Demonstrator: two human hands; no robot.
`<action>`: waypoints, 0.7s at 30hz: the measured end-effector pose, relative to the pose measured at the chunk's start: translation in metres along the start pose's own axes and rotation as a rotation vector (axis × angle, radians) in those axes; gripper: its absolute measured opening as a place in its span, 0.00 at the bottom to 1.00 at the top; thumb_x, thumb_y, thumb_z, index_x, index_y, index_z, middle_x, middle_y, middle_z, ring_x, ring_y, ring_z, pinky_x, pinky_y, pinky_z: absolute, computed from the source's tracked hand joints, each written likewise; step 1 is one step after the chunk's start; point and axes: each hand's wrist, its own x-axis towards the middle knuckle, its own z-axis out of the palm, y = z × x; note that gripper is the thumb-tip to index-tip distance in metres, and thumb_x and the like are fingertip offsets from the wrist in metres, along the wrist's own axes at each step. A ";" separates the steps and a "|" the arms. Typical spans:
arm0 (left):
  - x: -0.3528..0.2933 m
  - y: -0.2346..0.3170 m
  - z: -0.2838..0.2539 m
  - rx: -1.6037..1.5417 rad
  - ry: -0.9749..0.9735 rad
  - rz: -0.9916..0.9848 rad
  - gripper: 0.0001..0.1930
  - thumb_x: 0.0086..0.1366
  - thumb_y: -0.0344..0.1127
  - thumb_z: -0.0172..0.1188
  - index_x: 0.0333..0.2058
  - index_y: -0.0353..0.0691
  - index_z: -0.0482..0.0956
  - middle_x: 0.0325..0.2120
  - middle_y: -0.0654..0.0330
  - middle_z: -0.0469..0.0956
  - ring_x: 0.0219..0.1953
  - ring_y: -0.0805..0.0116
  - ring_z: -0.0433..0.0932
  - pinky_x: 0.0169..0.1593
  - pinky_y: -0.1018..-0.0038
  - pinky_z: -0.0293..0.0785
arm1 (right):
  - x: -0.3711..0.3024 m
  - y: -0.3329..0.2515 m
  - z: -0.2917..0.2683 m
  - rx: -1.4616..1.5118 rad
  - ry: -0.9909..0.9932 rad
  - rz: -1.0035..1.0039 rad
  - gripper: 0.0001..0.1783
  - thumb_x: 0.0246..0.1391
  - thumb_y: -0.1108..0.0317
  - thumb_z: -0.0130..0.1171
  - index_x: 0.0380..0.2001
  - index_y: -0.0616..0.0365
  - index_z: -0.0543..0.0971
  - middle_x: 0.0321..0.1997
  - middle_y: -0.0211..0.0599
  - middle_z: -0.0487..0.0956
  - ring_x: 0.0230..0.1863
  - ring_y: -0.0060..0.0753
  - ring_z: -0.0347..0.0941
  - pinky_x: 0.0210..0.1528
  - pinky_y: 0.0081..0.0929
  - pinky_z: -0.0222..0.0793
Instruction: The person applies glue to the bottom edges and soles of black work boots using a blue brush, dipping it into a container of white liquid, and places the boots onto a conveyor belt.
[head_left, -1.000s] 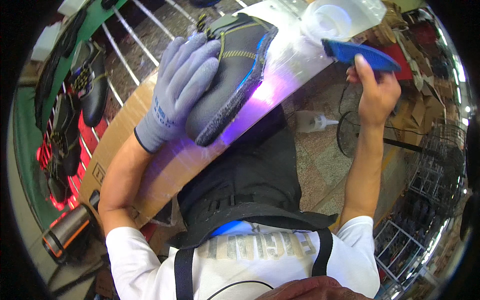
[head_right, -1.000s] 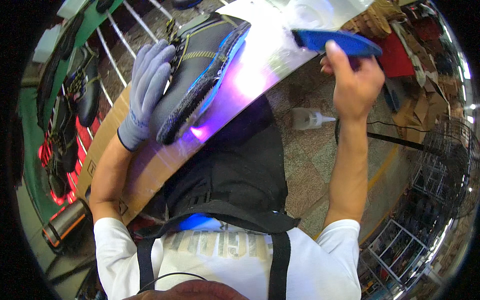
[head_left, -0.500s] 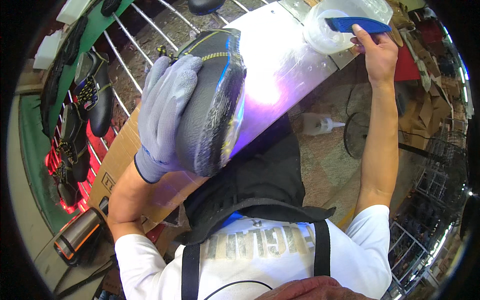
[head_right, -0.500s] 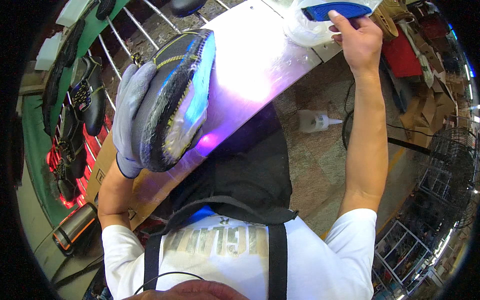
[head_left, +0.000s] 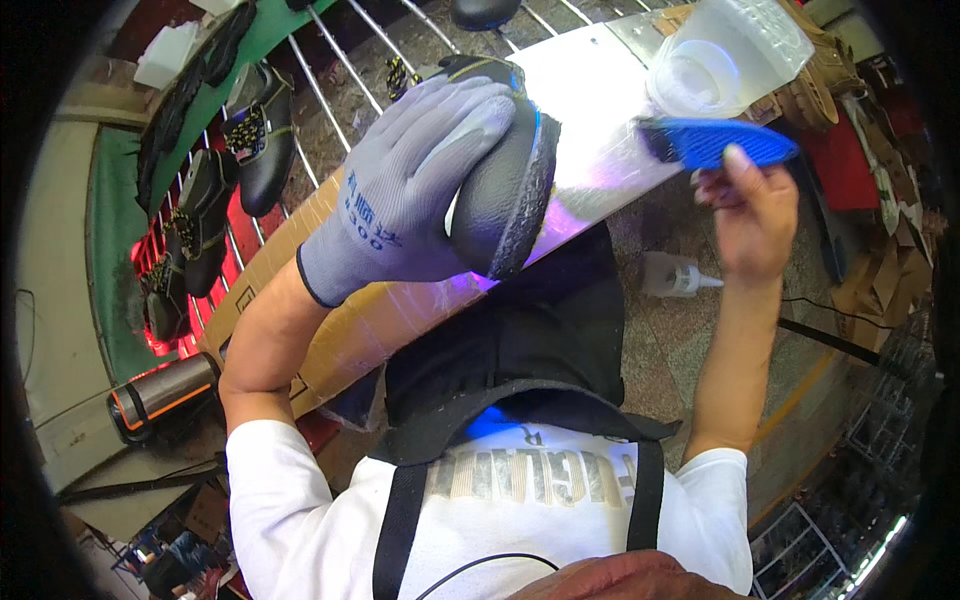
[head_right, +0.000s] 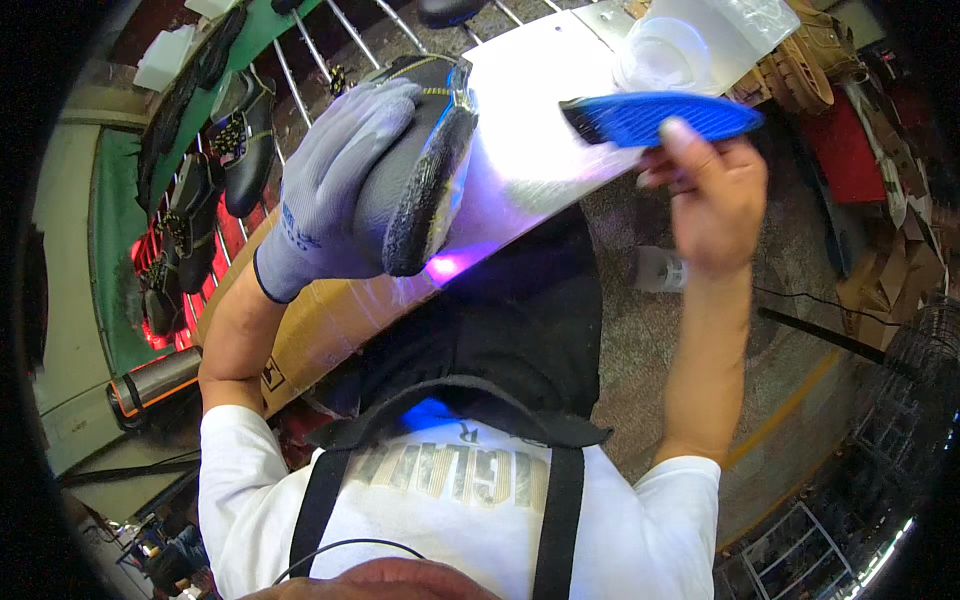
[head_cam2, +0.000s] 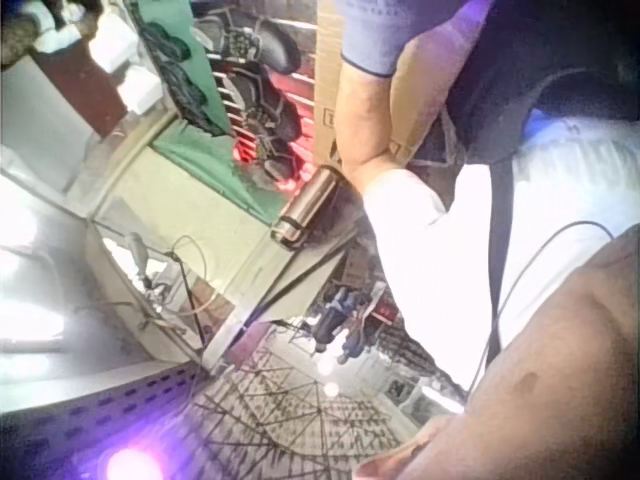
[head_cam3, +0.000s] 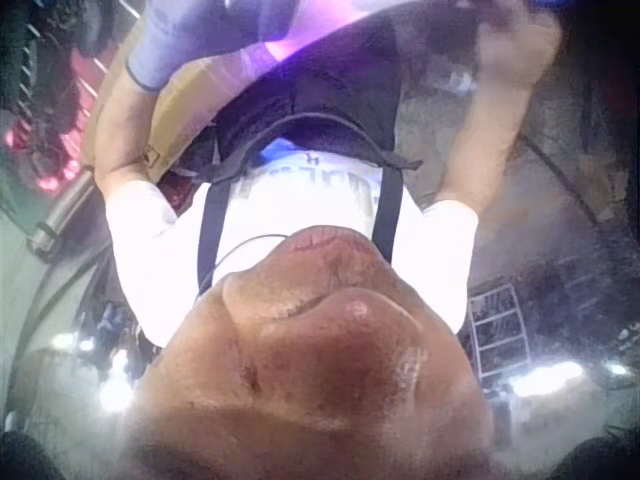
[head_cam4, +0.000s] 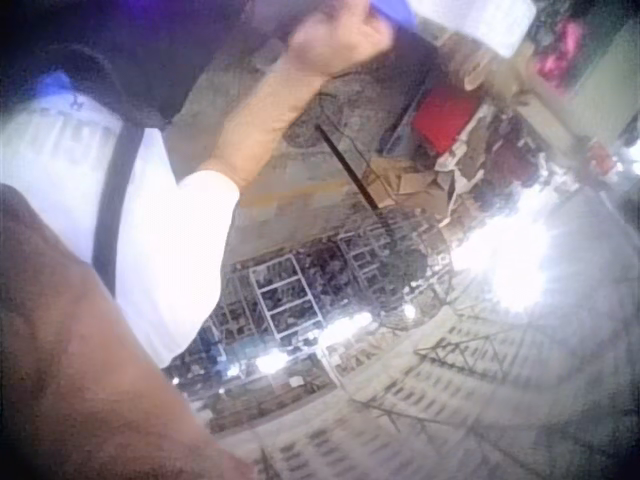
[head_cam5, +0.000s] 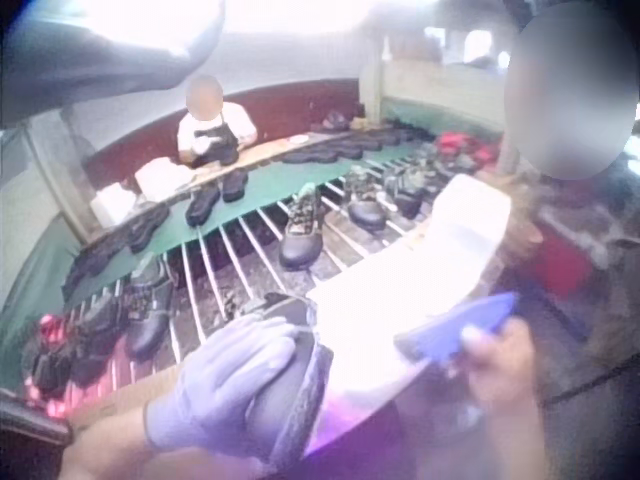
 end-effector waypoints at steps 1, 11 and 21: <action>-0.002 -0.001 -0.002 0.012 -0.016 -0.002 0.37 0.46 0.38 0.77 0.56 0.33 0.74 0.52 0.43 0.79 0.55 0.43 0.80 0.60 0.49 0.73 | -0.007 0.002 0.019 0.036 -0.036 -0.036 0.12 0.64 0.70 0.59 0.46 0.67 0.79 0.37 0.44 0.85 0.31 0.32 0.81 0.31 0.24 0.76; 0.002 0.005 -0.011 -0.020 -0.156 0.022 0.41 0.46 0.39 0.78 0.60 0.38 0.71 0.55 0.48 0.78 0.59 0.45 0.78 0.64 0.46 0.69 | -0.017 -0.009 0.052 0.072 -0.090 -0.080 0.12 0.57 0.70 0.66 0.40 0.69 0.81 0.33 0.45 0.85 0.30 0.30 0.82 0.31 0.24 0.79; 0.006 0.002 -0.020 -0.015 -0.230 0.046 0.38 0.46 0.37 0.76 0.57 0.36 0.73 0.55 0.46 0.78 0.59 0.46 0.77 0.64 0.47 0.69 | -0.016 -0.012 0.051 0.037 -0.163 -0.041 0.12 0.55 0.72 0.69 0.40 0.69 0.82 0.34 0.46 0.85 0.30 0.31 0.83 0.33 0.26 0.81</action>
